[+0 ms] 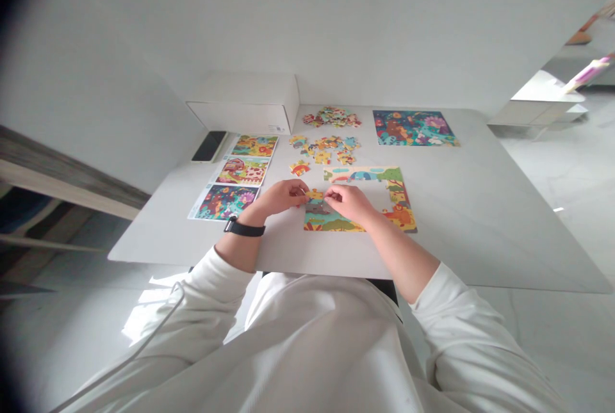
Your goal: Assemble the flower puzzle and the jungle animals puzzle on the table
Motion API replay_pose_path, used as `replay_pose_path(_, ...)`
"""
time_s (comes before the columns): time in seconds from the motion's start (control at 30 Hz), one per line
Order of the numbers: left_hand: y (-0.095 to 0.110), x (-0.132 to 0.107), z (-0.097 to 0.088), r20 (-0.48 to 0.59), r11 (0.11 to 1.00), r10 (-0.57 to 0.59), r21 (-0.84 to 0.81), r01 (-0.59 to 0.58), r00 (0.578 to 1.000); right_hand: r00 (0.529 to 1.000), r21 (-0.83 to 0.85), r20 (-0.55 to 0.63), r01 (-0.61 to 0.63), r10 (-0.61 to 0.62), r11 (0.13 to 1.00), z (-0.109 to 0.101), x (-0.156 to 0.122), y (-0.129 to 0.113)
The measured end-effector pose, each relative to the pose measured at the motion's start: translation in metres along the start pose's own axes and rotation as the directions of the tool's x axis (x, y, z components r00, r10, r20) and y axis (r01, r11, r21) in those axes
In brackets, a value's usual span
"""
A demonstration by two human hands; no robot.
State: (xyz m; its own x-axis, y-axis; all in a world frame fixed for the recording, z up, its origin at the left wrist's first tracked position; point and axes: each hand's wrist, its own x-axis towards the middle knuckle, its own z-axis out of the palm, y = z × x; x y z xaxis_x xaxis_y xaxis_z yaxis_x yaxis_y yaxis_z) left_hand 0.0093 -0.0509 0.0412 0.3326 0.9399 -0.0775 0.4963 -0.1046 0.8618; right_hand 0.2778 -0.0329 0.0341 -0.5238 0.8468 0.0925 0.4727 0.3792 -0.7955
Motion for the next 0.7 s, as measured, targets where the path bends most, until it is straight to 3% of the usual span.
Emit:
replay_pose_path(0.3, 0.0001, -0.0003, 0.001, -0.107, 0.975, 0.067, 0.219, -0.042, 0.992, 0.996, -0.064, -0.017, 0.084, -0.086, 0.994, 0.0, 0.0007, 0.0002)
replay_pose_path(0.7, -0.0021, -0.0001, 0.0055, -0.118, 0.953, 0.069, 0.302, -0.03, 0.991, 0.977, -0.12, 0.038, 0.213, -0.21, 0.97, 0.002, -0.0004, 0.0058)
